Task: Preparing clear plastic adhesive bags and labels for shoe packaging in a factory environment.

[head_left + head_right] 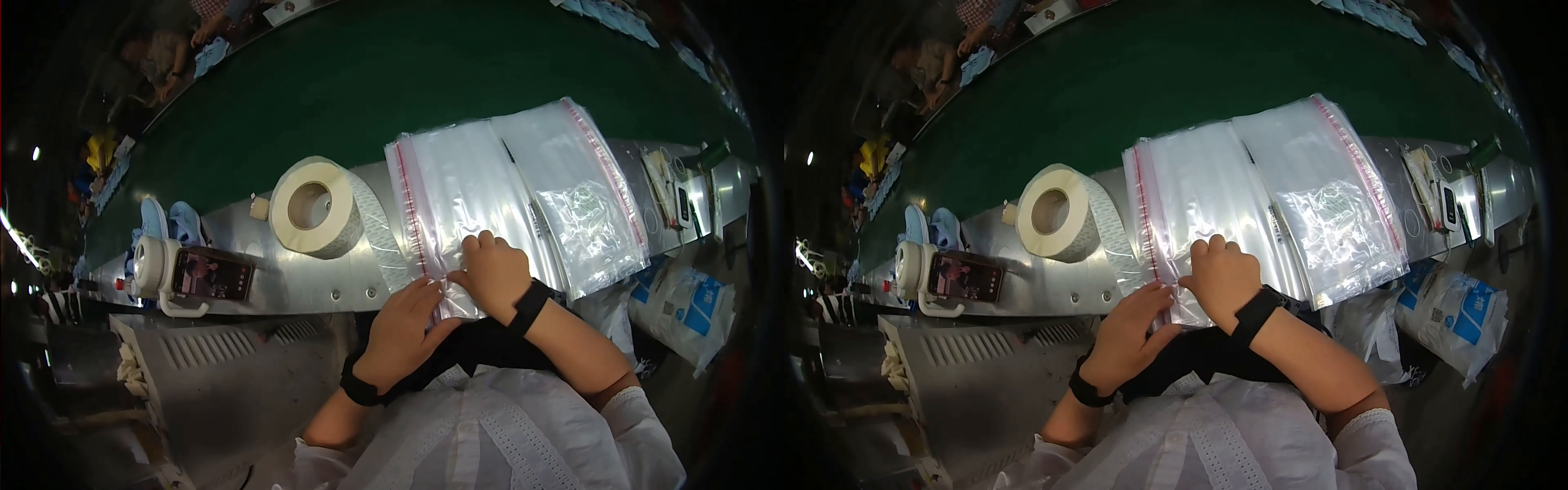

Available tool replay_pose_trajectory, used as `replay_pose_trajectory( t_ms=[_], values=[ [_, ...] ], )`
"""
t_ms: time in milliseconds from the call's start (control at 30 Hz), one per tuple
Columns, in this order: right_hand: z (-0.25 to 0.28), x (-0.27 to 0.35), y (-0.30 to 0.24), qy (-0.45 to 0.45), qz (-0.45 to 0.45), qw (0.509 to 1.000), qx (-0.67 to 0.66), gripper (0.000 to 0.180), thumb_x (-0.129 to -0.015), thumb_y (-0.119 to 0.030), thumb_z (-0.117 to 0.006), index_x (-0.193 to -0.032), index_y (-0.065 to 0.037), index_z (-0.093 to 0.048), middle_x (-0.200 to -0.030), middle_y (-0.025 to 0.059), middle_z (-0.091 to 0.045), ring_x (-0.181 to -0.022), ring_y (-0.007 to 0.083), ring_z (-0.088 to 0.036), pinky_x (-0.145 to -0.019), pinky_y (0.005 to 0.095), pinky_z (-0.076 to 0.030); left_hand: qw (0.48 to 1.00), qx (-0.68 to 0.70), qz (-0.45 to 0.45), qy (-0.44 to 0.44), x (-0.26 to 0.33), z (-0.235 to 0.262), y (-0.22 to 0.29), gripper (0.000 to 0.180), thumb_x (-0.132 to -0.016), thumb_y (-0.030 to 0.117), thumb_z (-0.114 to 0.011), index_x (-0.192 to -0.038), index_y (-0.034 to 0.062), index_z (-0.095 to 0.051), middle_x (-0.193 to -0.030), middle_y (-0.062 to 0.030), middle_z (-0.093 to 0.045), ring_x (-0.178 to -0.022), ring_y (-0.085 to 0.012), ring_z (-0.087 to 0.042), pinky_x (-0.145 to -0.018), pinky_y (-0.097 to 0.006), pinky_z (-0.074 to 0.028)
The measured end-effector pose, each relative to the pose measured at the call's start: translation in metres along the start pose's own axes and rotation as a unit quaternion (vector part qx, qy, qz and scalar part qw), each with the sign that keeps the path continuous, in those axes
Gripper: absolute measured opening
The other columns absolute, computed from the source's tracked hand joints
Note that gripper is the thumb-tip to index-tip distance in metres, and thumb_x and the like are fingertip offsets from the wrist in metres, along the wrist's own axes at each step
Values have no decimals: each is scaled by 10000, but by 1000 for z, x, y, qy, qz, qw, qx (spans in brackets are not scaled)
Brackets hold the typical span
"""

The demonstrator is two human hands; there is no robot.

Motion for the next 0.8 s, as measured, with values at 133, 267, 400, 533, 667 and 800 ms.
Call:
replay_pose_trajectory(
  t_ms=[133,267,400,533,667,800],
  values=[
    [-13,-7,17,-31,-20,999,4,263,-776,-285,-657,-789,-36,-575,-799,119,-582,-697,285,-621,-581,371,-507,999,-36,-39,-7,7,-2,2,372,-814,297,-649,-1020,-9,-601,-1162,-155,-579,-1142,-333,-503,-933,-418,-391],
    [-12,-5,30,-60,-38,997,-30,205,-783,-237,-634,-799,-41,-576,-806,131,-587,-675,305,-622,-558,391,-499,999,-36,-35,-9,6,1,-1,353,-820,280,-645,-1019,-8,-604,-1152,-153,-587,-1147,-327,-503,-924,-407,-403],
    [-5,-2,8,-16,-14,1000,-10,330,-770,-349,-666,-821,-40,-560,-772,135,-579,-666,294,-625,-572,379,-508,999,37,-4,-40,1,0,-6,323,-829,251,-637,-1023,-5,-603,-1131,-148,-603,-1156,-318,-505,-915,-382,-420],
    [-14,-9,16,-91,-9,995,-42,273,-818,-298,-610,-781,-31,-567,-815,151,-597,-711,294,-616,-632,377,-503,998,15,-11,-59,3,3,-6,287,-841,224,-621,-1024,2,-608,-1124,-138,-609,-1152,-319,-512,-917,-376,-424],
    [-25,-6,49,-188,-49,961,-198,207,-867,-208,-470,-841,-38,-585,-842,119,-601,-743,319,-582,-691,388,-461,984,115,62,-117,-5,7,-14,237,-890,186,-546,-1014,-6,-608,-1099,-149,-617,-1076,-283,-575,-858,-351,-461],
    [-10,8,44,-87,-1,958,-272,210,-860,-212,-467,-780,-58,-586,-790,132,-602,-770,327,-580,-675,411,-458,886,412,202,-62,-53,23,-26,243,-926,170,-484,-1028,-35,-565,-1033,-175,-620,-985,-255,-622,-819,-331,-501]
  ],
)
Point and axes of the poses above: each hand's wrist, its own x-axis away from the middle knuckle, its own z-axis out of the back of the hand, y = z × x, the point moved 9 cm from there along -x, towards the middle knuckle
